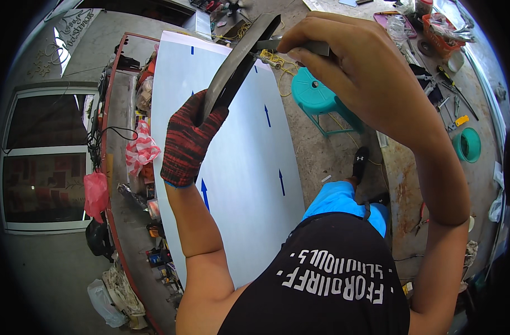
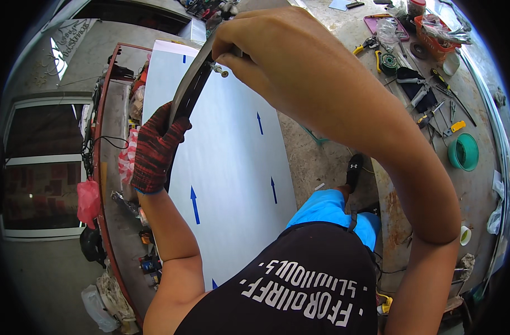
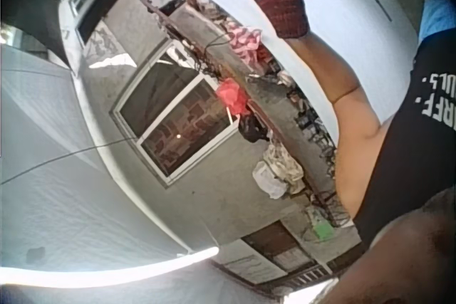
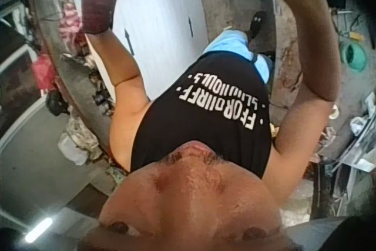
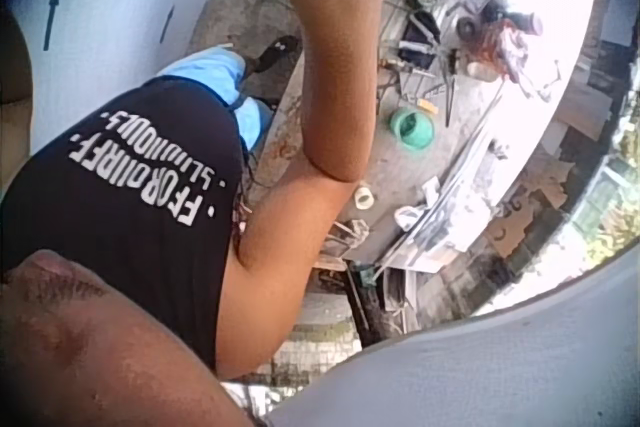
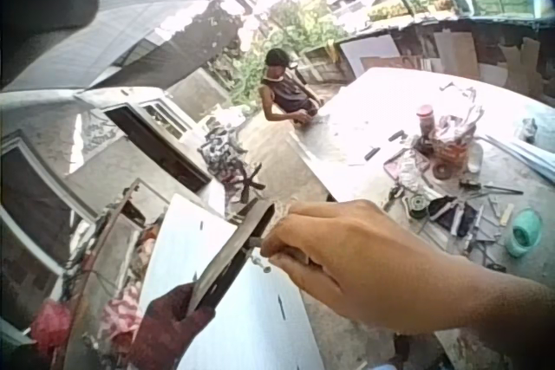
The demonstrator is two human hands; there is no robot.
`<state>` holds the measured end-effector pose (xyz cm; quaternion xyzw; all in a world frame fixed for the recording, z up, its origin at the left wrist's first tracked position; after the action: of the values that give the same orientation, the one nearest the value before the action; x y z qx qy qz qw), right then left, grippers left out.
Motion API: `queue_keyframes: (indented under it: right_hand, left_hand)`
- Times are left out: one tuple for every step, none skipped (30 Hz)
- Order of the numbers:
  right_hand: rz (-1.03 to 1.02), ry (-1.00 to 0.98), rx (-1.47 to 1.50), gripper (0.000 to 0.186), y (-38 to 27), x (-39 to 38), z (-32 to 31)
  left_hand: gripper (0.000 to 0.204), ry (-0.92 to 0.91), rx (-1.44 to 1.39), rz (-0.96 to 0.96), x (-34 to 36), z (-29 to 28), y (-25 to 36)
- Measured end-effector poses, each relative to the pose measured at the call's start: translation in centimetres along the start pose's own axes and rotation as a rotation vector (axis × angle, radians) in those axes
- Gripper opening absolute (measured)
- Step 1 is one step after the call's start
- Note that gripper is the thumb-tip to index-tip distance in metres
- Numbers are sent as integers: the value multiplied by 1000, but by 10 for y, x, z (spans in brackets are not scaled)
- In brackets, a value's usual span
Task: Soldering and joining components of a metal frame for sign assembly.
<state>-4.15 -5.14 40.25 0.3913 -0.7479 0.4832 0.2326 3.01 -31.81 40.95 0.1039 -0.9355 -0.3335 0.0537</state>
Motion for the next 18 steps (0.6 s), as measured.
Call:
queue_keyframes:
  right_hand:
    - [0, -1, 0, 16, 0, 0, 0]
    - [-11, 0, -12, 16, -1, 0, -2]
    - [-22, 1, -25, 16, -4, 2, -5]
    - [-22, 0, -24, 16, -7, 4, -13]
    - [84, -114, 50, 16, -8, 9, -18]
    - [193, -223, 127, 18, -4, 9, -18]
    - [197, -221, 129, 18, -2, 9, -19]
    - [189, -232, 106, 17, -2, 9, -18]
    - [182, -242, 84, 17, -3, 9, -16]
    - [183, -242, 85, 17, -3, 10, -16]
    - [199, -265, 83, 17, -3, 10, -14]
    - [215, -289, 81, 18, -3, 10, -13]
    - [218, -288, 81, 18, -3, 10, -12]
    - [201, -304, 64, 18, -3, 10, -9]
    - [184, -321, 48, 19, -3, 10, -7]
    - [187, -320, 48, 19, -2, 9, -7]
    - [182, -310, 44, 19, -3, 9, -9]
    - [177, -300, 40, 20, -3, 10, -11]
  left_hand:
    - [50, 0, 0, -1, 0, 0, -1]
    - [49, 4, -7, -1, 0, 0, -3]
    - [49, 9, -13, -3, 0, -1, -4]
    - [49, 9, -13, -4, 0, -2, -4]
    - [50, 5, -25, -25, 0, -2, -5]
    - [51, -1, -32, -46, 1, -1, -5]
    - [51, -5, -29, -47, 1, 0, -3]
    - [51, -4, -26, -51, 1, 0, -3]
    - [51, -4, -22, -56, 0, 0, -3]
    - [51, -5, -21, -58, 0, -1, -3]
    - [52, -5, -30, -53, 0, 0, -2]
    - [52, -5, -38, -49, 1, 1, -1]
    - [52, -9, -38, -48, 1, 2, 0]
    - [52, -2, -37, -53, 1, 2, 1]
    - [53, 4, -36, -57, 1, 2, 0]
    - [53, 1, -35, -57, 1, 3, 0]
    - [53, 3, -39, -59, 1, 2, 0]
    - [53, 5, -42, -60, 1, 2, 0]
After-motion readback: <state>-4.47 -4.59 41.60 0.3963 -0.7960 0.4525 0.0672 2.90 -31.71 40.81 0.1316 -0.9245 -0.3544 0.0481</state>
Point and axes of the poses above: each hand's wrist, its own x-axis towards the middle knuckle, its own z-axis out of the palm, y = z × x, the point moved 8 cm from there along x, towards the middle knuckle, and after that the axes turned 8 degrees about -x, right-handed, at the moved point
